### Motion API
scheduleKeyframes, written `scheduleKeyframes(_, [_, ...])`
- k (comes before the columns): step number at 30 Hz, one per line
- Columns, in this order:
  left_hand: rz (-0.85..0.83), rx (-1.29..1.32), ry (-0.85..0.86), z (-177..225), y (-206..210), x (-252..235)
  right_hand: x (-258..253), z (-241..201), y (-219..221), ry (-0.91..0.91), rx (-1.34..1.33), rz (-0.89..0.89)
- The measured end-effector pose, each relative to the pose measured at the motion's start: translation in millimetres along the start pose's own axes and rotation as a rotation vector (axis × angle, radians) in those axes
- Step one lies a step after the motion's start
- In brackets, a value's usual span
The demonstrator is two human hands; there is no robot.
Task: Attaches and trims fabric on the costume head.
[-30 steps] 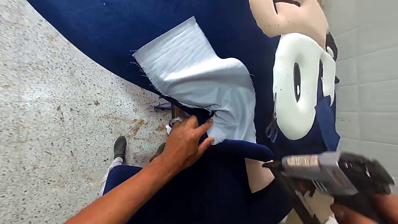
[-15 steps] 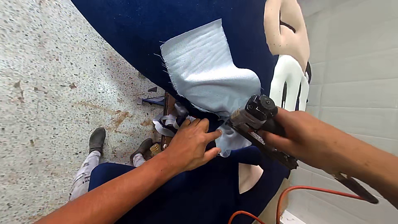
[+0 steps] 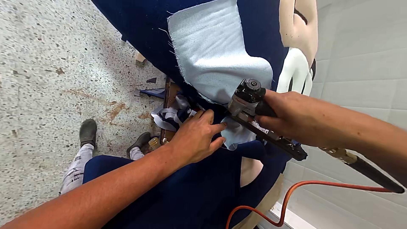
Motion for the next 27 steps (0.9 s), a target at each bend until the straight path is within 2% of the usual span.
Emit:
scheduleKeyframes(4, [0.066, 0.118, -0.012, -3, -1, -2, -7, -7, -5, 0.017, 0.058, -0.028])
scheduleKeyframes(7, [0.196, 0.457, -0.047, -16, 1, 3, -13, -17, -10, 0.030, 0.113, -0.065])
scheduleKeyframes(10, [0.331, 1.038, -0.378, -45, 12, 5, -19, -24, -15, 0.029, 0.157, -0.079])
scheduleKeyframes(12, [0.256, 1.261, -0.540, -53, 18, -1, -21, -28, -15, 0.059, 0.154, -0.086])
scheduleKeyframes(15, [0.012, 1.227, -0.548, -50, 18, -18, -21, -28, -14, 0.081, 0.128, -0.047])
scheduleKeyframes(17, [-0.069, 1.169, -0.493, -55, 19, -24, -21, -26, -12, 0.087, 0.121, -0.056])
scheduleKeyframes(22, [-0.169, 1.032, -0.402, -62, 17, -21, -25, -32, -18, 0.117, 0.152, -0.086])
scheduleKeyframes(27, [-0.125, 0.900, -0.331, -60, 22, -19, -25, -38, -17, 0.102, 0.190, -0.060])
Point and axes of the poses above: each hand's wrist, its own x-axis away from the middle knuckle, its own y-axis out of the palm, z = x × y, the point moved 3 cm from there along -x, towards the middle knuckle, and after that the axes turned 11 degrees about x, right-handed, at the moved point
